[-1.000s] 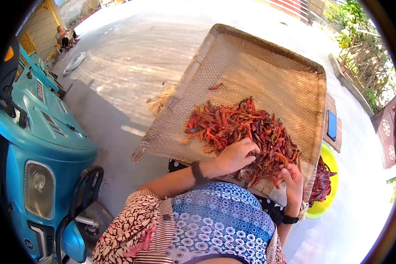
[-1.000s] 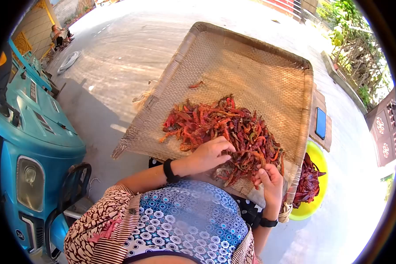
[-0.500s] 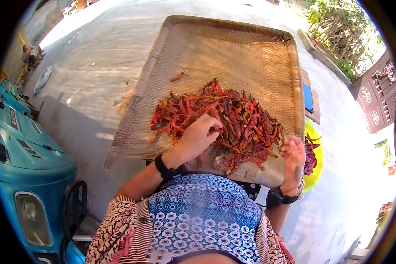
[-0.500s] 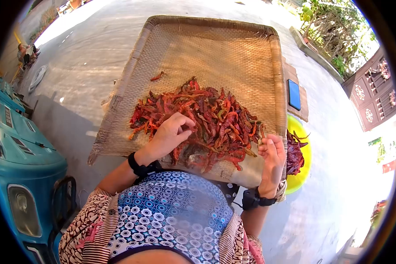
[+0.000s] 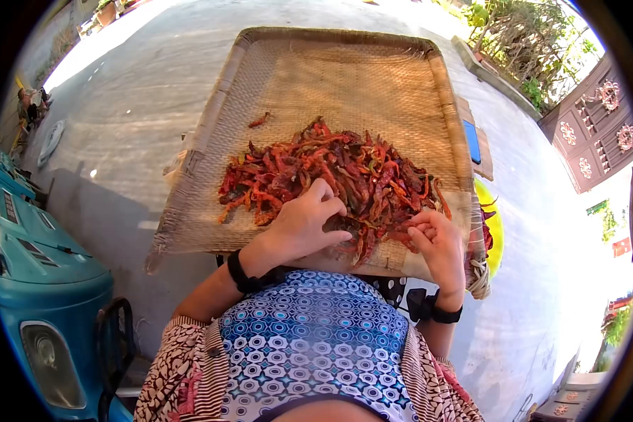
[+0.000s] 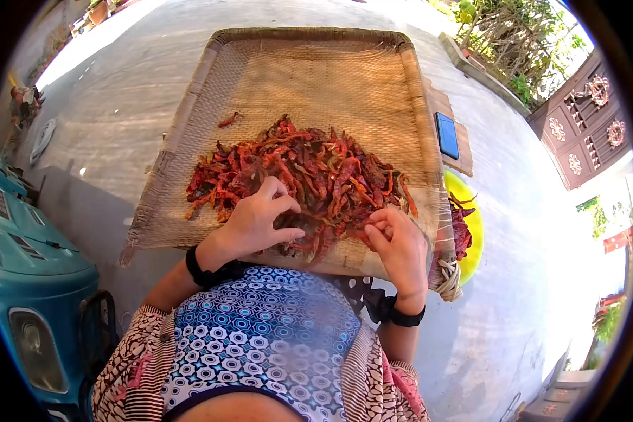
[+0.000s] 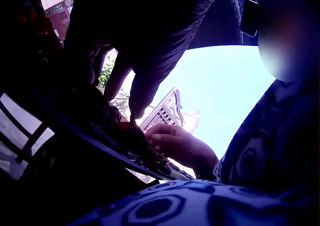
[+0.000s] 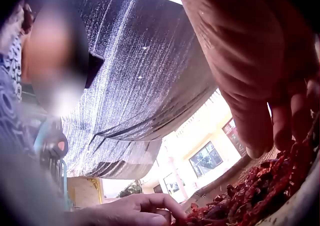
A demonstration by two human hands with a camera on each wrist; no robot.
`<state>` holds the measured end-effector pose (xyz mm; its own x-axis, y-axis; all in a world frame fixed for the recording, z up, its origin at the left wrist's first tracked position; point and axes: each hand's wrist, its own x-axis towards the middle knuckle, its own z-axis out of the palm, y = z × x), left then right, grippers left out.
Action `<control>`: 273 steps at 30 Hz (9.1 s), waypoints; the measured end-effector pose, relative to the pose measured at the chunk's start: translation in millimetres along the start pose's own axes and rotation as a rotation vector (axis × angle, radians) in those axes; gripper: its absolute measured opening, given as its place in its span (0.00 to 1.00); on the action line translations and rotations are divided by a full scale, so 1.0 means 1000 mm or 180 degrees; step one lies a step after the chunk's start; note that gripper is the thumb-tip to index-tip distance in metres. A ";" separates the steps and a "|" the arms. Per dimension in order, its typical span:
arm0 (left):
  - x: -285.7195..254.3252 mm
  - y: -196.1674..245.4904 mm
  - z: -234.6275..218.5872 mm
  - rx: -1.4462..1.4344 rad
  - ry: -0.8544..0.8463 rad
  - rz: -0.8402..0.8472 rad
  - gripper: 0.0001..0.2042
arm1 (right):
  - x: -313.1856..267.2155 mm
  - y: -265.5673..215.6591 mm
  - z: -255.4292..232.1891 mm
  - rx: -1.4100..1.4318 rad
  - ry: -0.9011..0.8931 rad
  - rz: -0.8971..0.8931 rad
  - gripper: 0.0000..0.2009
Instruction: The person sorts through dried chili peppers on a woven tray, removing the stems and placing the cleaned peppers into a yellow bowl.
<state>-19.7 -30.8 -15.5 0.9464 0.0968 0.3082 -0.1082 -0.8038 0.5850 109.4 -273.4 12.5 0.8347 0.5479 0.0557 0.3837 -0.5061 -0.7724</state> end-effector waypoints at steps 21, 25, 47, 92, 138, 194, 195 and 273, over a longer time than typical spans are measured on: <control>0.003 -0.006 0.013 -0.0153 -0.0047 0.0103 0.06 | 0.000 -0.007 0.043 -0.0351 -0.0579 -0.0955 0.10; 0.003 -0.005 0.017 -0.0152 0.0073 0.0032 0.06 | 0.002 -0.005 0.050 -0.0711 -0.0262 -0.1258 0.10; 0.014 -0.010 0.017 -0.0679 0.0933 -0.0370 0.08 | 0.014 0.004 0.054 0.2339 -0.0388 0.0217 0.07; 0.010 -0.020 -0.022 0.0500 0.0690 -0.1163 0.12 | 0.035 0.085 -0.014 0.5846 0.1281 0.0116 0.17; 0.015 -0.012 -0.011 -0.0682 -0.0717 -0.1014 0.08 | 0.055 0.036 0.020 0.2357 0.0373 0.0380 0.17; 0.032 -0.003 0.001 -0.2230 0.0403 -0.0988 0.05 | 0.039 0.024 0.077 0.1015 -0.0347 -0.0240 0.05; 0.031 -0.006 0.000 -0.2506 0.0339 -0.1083 0.05 | 0.037 0.022 0.073 0.1303 -0.0391 -0.0086 0.05; 0.081 -0.010 0.002 0.0048 0.0557 0.0396 0.06 | 0.036 0.023 0.072 0.2611 -0.0210 0.0312 0.10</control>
<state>58.9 -15.9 2.2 0.8587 0.0958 0.5035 -0.2150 -0.8245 0.5235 119.7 -217.9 -49.1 0.8147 0.5775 -0.0535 -0.1209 0.0789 -0.9895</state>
